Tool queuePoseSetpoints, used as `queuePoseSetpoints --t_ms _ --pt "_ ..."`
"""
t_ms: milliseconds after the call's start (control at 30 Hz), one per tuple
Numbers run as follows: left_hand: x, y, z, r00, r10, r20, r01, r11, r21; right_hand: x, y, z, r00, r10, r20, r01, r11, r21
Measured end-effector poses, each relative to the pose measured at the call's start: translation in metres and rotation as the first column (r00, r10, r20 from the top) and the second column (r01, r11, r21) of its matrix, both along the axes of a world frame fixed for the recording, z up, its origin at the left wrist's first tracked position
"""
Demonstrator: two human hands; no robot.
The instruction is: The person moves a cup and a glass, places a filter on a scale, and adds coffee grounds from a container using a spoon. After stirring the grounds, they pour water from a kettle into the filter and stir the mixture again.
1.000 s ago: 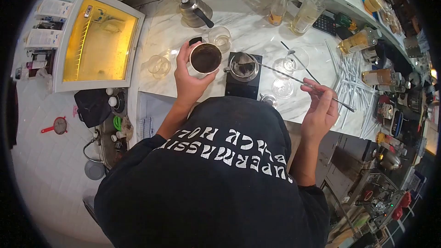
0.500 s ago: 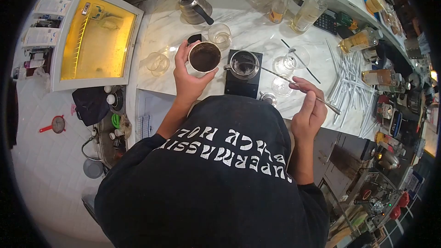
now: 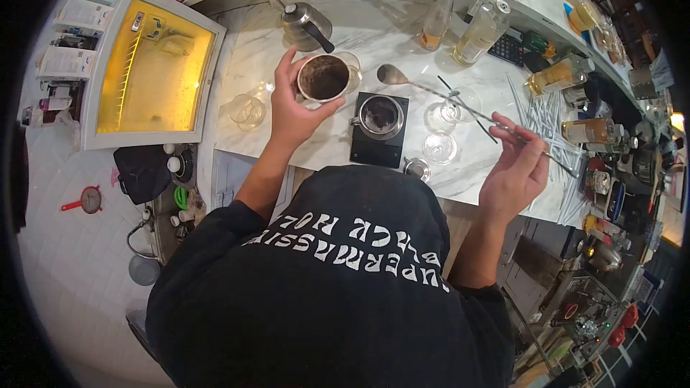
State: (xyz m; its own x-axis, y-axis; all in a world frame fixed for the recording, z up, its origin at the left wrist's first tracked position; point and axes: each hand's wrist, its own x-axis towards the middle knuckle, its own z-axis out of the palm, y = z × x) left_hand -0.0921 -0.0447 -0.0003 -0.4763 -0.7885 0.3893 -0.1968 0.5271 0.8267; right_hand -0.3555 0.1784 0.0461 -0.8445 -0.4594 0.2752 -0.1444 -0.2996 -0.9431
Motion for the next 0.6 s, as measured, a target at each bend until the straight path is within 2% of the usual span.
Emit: queuePoseSetpoints --t_ms 67,200,333,433,500,533,600 --pt "-0.008 -0.016 0.005 0.998 -0.045 0.031 0.044 0.998 0.034 -0.008 -0.008 0.010 0.999 0.023 0.041 -0.019 0.995 -0.096" --pt "-0.031 -0.049 0.006 0.989 -0.128 0.072 0.125 0.991 0.044 -0.017 -0.037 0.026 0.993 0.095 -0.065 -0.102 0.987 -0.122" --pt "-0.057 -0.079 0.002 0.970 -0.208 0.123 0.203 0.978 0.051 -0.025 -0.087 0.033 0.951 0.179 -0.251 -0.186 0.982 -0.005" --pt "-0.075 -0.099 -0.004 0.956 -0.256 0.146 0.248 0.966 0.072 -0.025 -0.127 0.051 0.882 0.260 -0.393 -0.184 0.958 0.219" --pt "-0.084 -0.110 -0.011 0.946 -0.271 0.178 0.259 0.962 0.084 -0.026 -0.149 0.059 0.797 0.400 -0.452 -0.199 0.881 0.430" --pt "-0.089 -0.114 -0.012 0.948 -0.268 0.171 0.251 0.961 0.117 -0.023 -0.165 0.056 0.775 0.391 -0.497 -0.208 0.900 0.384" --pt "-0.097 -0.124 -0.025 0.937 -0.289 0.193 0.267 0.954 0.136 -0.029 -0.189 0.046 0.740 0.456 -0.494 -0.202 0.852 0.483"
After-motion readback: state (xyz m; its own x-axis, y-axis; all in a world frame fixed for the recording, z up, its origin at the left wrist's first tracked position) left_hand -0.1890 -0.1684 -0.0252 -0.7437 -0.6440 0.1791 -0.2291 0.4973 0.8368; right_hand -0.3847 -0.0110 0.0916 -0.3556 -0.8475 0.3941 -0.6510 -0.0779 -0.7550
